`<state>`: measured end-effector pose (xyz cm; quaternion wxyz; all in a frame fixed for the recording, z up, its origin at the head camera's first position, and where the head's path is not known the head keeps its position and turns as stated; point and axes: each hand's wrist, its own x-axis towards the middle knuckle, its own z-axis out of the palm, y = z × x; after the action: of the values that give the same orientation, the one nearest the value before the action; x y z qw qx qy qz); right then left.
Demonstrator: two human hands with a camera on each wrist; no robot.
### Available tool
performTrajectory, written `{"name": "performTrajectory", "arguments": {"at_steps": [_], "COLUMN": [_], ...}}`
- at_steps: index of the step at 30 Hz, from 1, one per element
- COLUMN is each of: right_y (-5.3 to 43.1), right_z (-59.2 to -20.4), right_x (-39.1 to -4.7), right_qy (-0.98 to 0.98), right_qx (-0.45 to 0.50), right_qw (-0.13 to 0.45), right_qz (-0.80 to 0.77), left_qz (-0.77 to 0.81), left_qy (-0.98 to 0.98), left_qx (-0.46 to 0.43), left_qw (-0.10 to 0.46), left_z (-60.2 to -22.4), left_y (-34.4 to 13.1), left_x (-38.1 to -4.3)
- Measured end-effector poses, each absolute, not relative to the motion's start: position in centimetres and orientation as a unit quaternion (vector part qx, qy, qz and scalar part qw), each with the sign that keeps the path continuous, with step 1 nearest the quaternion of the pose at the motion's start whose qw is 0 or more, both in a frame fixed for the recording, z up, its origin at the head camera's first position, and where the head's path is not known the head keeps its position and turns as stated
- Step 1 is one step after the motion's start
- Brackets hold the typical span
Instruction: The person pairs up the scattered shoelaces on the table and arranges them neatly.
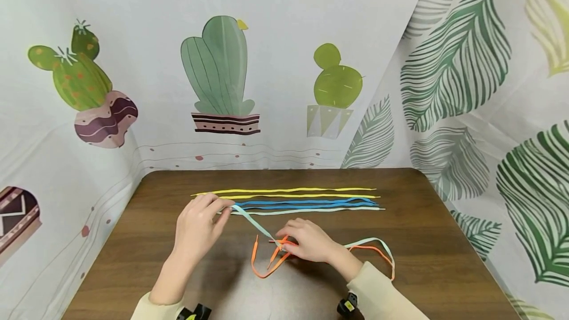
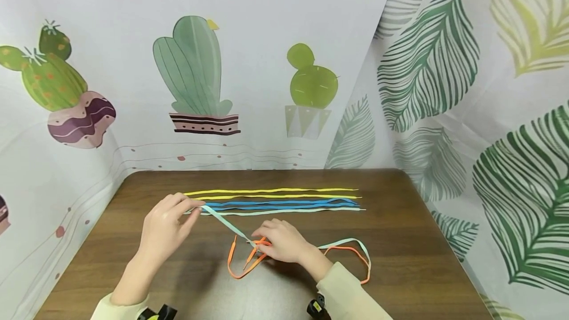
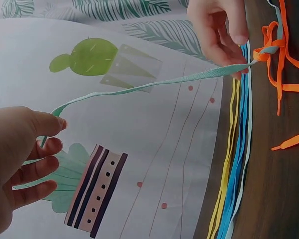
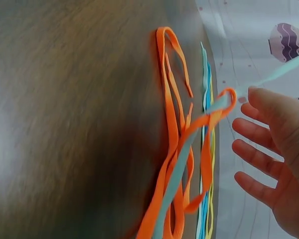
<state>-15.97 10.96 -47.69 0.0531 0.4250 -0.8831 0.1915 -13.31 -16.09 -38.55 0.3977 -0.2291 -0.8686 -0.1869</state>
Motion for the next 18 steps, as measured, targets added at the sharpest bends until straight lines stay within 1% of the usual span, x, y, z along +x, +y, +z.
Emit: {"name": "performTrajectory", "arguments": {"at_steps": [9,15,18], "right_y": [9.3,9.2,9.4], "right_z": [-47.8,-47.9,-47.6], "right_x": [-16.0,-16.2,-16.4], "right_qy": [-0.876,-0.868,-0.869], "right_qx": [0.441,0.454,0.449], "right_qw": [0.077,0.102,0.103], "right_qz": [0.179,0.173,0.182], "left_qz": [-0.185,-0.188,-0.187], "left_qy": [-0.864,-0.859,-0.862], "left_qx": [-0.232,-0.232,-0.227], "left_qw": [0.406,0.416,0.413], "left_z": [-38.7,-38.8,-39.0], "left_y": [-16.0,-16.3,-16.6], "left_x": [-13.4,-13.5,-13.6]}}
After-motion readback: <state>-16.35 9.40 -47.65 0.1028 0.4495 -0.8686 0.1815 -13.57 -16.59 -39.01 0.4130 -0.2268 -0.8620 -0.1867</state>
